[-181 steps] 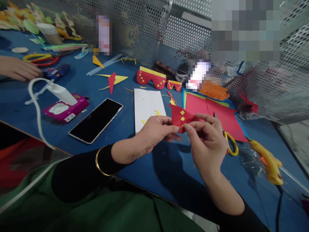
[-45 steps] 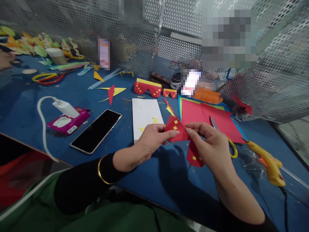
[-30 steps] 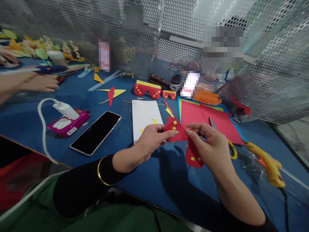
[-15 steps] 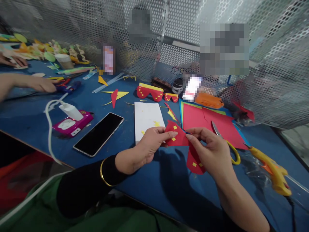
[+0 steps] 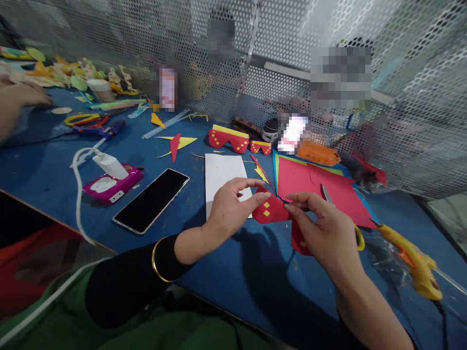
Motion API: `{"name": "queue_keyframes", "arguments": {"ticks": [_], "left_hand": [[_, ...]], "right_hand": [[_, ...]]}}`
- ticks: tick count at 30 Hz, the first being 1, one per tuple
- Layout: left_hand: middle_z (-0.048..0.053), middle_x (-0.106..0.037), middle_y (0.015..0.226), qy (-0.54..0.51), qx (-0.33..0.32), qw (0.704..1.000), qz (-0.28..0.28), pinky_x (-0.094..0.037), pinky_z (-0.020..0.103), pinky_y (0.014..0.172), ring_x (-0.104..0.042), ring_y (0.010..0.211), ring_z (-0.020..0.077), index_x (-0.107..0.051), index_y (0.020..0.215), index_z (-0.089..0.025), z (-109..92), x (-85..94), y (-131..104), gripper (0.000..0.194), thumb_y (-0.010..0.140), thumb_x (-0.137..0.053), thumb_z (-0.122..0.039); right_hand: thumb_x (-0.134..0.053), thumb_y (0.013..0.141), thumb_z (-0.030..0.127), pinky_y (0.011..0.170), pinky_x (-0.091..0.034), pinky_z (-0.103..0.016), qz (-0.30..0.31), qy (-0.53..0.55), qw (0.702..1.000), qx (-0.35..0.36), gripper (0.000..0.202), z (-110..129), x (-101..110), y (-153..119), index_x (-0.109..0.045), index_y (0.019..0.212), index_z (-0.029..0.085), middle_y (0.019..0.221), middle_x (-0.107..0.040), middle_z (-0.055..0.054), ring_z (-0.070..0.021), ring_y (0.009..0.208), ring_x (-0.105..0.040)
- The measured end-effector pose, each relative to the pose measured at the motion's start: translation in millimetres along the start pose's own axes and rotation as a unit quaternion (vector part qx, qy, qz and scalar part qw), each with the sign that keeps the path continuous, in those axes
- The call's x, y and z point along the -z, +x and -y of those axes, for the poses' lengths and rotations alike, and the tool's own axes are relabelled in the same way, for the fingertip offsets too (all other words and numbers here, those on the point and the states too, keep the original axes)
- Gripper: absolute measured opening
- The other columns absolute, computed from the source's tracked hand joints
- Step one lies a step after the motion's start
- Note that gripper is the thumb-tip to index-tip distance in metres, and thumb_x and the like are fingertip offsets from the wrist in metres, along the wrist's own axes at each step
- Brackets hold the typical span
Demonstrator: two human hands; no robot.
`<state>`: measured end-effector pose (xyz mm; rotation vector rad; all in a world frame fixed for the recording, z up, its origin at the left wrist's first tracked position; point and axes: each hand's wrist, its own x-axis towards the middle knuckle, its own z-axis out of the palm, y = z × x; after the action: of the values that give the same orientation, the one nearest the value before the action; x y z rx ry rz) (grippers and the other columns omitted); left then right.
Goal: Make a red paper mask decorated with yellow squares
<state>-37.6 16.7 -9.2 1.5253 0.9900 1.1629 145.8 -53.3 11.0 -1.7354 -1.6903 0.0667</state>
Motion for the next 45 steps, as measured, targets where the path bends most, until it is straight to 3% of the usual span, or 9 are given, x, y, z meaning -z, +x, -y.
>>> {"name": "queue_keyframes", "arguments": {"ticks": [3,7,12,20,25,30,38,41,45], "left_hand": [[0.003,-0.075,0.11,0.081,-0.092,0.991,0.051,-0.044,0.04,0.104,-0.063,0.113,0.0216,-0.075,0.091,-0.023,-3,6.6,5,0.014,0.078,-0.08,-0.026],[0.003,-0.076,0.102,0.143,-0.135,0.972,0.131,-0.047,0.04,0.099,-0.066,0.107,0.0214,-0.072,0.079,-0.022,-7,13.1,10,0.008,0.08,-0.079,-0.027],[0.004,-0.076,0.102,0.186,-0.156,0.953,0.182,-0.049,0.04,0.096,-0.065,0.108,0.0222,-0.067,0.071,-0.021,-5,14.9,12,0.014,0.08,-0.077,-0.024],[0.004,-0.077,0.098,0.171,-0.168,0.954,0.178,-0.048,0.04,0.097,-0.067,0.105,0.0222,-0.066,0.067,-0.02,-4,14.1,15,0.018,0.083,-0.072,-0.025],[0.003,-0.076,0.098,0.139,-0.096,0.98,0.106,-0.049,0.037,0.092,-0.068,0.097,0.0212,-0.068,0.069,-0.022,-12,21.9,19,0.019,0.086,-0.067,-0.031],[0.004,-0.076,0.1,0.113,-0.061,0.991,0.031,-0.049,0.037,0.091,-0.068,0.098,0.022,-0.066,0.069,-0.022,-17,36.8,27,0.023,0.087,-0.065,-0.037],[0.005,-0.076,0.102,0.102,-0.056,0.993,0.021,-0.048,0.039,0.097,-0.068,0.099,0.0221,-0.065,0.067,-0.022,-18,37.5,28,0.025,0.086,-0.066,-0.039],[0.005,-0.076,0.101,0.098,-0.052,0.994,0.022,-0.048,0.04,0.098,-0.068,0.099,0.0225,-0.065,0.067,-0.023,-17,35.7,28,0.024,0.086,-0.066,-0.039],[0.005,-0.076,0.101,0.097,-0.046,0.994,0.022,-0.049,0.041,0.098,-0.068,0.098,0.0223,-0.065,0.067,-0.023,-16,35.4,27,0.024,0.085,-0.066,-0.038]], "right_hand": [[-0.059,0.094,0.034,0.085,-0.054,-0.044,0.007,-0.05,0.993,0.105,0.014,-3,4,2,-0.069,0.099,0.025,0.09,-0.078,-0.003,-0.0255,0.088,-0.072],[-0.057,0.096,0.025,0.103,-0.047,-0.049,0.028,-0.085,0.977,0.193,0.013,-6,9,4,-0.065,0.106,0.023,0.088,-0.078,-0.001,-0.0204,0.077,-0.072],[-0.058,0.096,0.021,0.11,-0.041,-0.05,0.053,-0.095,0.97,0.217,0.01,-5,10,4,-0.063,0.105,0.023,0.086,-0.077,0.001,-0.0195,0.08,-0.073],[-0.061,0.095,0.024,0.113,-0.04,-0.05,0.034,-0.073,0.978,0.191,0.011,-3,5,4,-0.065,0.105,0.023,0.087,-0.077,0.002,-0.018,0.078,-0.072],[-0.057,0.096,0.035,0.104,-0.047,-0.048,-0.115,-0.025,0.992,0.045,0.021,-7,15,8,-0.071,0.105,0.023,0.105,-0.077,-0.006,-0.0239,0.101,-0.07],[-0.064,0.09,0.047,0.096,-0.051,-0.048,-0.246,0.089,0.959,-0.112,0.032,-29,28,18,-0.073,0.107,0.021,0.103,-0.076,-0.009,-0.0259,0.099,-0.07],[-0.084,0.066,0.053,0.089,-0.055,-0.041,-0.092,0.382,0.891,-0.227,0.046,-25,11,22,-0.072,0.095,0.019,0.086,-0.076,-0.005,-0.0206,0.084,-0.071],[-0.091,0.055,0.046,0.081,-0.056,-0.035,-0.074,0.425,0.867,-0.249,0.054,-20,2,20,-0.071,0.096,0.019,0.08,-0.074,-0.002,-0.0185,0.08,-0.07],[-0.09,0.057,0.04,0.071,-0.055,-0.033,-0.075,0.414,0.876,-0.236,0.048,-17,-2,18,-0.071,0.095,0.019,0.068,-0.067,0.003,-0.0167,0.071,-0.067]]}}
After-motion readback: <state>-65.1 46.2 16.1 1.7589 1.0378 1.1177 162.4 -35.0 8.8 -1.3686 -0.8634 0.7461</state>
